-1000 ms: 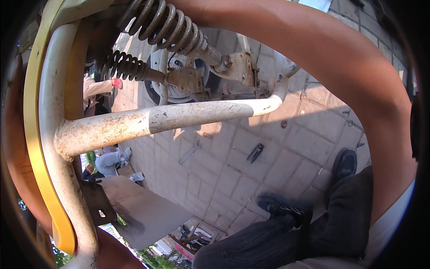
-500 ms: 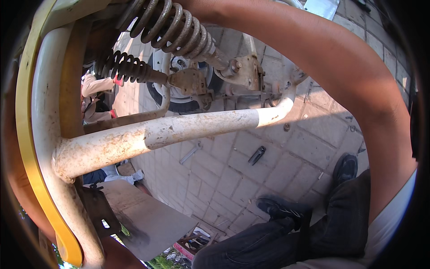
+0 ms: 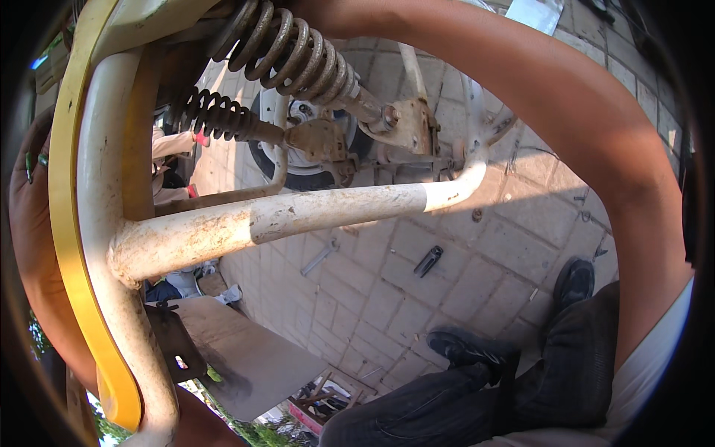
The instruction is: The person removes the seat cover of a yellow scooter using a screwdriver, then uses pliers to disconnect wires from the battery. The person continues to manipulate the wiring and components under the seat.
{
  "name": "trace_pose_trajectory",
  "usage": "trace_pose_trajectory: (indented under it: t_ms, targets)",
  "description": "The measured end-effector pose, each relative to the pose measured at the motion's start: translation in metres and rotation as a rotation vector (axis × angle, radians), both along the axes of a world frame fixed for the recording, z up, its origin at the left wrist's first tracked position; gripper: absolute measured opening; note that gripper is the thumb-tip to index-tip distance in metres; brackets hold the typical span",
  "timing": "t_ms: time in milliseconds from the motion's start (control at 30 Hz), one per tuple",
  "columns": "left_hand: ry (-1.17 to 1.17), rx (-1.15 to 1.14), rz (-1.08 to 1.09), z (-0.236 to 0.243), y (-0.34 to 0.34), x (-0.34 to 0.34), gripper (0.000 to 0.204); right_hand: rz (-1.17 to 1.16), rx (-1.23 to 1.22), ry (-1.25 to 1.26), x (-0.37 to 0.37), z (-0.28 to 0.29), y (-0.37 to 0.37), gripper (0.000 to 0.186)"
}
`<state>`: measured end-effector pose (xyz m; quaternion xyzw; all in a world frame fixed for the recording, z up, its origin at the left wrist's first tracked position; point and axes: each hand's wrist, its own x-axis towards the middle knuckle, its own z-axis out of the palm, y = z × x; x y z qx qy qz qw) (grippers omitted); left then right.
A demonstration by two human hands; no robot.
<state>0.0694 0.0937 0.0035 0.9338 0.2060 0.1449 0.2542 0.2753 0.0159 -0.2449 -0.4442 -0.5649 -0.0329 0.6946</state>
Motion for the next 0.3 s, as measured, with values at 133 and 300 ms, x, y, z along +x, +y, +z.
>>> trace_pose_trajectory:
  t_ms: [133, 300]
  targets:
    - [0.080, -0.022, 0.099, 0.001, 0.002, -0.009, 0.031, 0.090, 0.024, -0.013, -0.001, -0.005, 0.024, 0.029]
    - [0.293, -0.129, -0.049, 0.022, -0.015, -0.010, 0.043, 0.009, 0.009, 0.025, -0.010, 0.038, 0.001, 0.050]
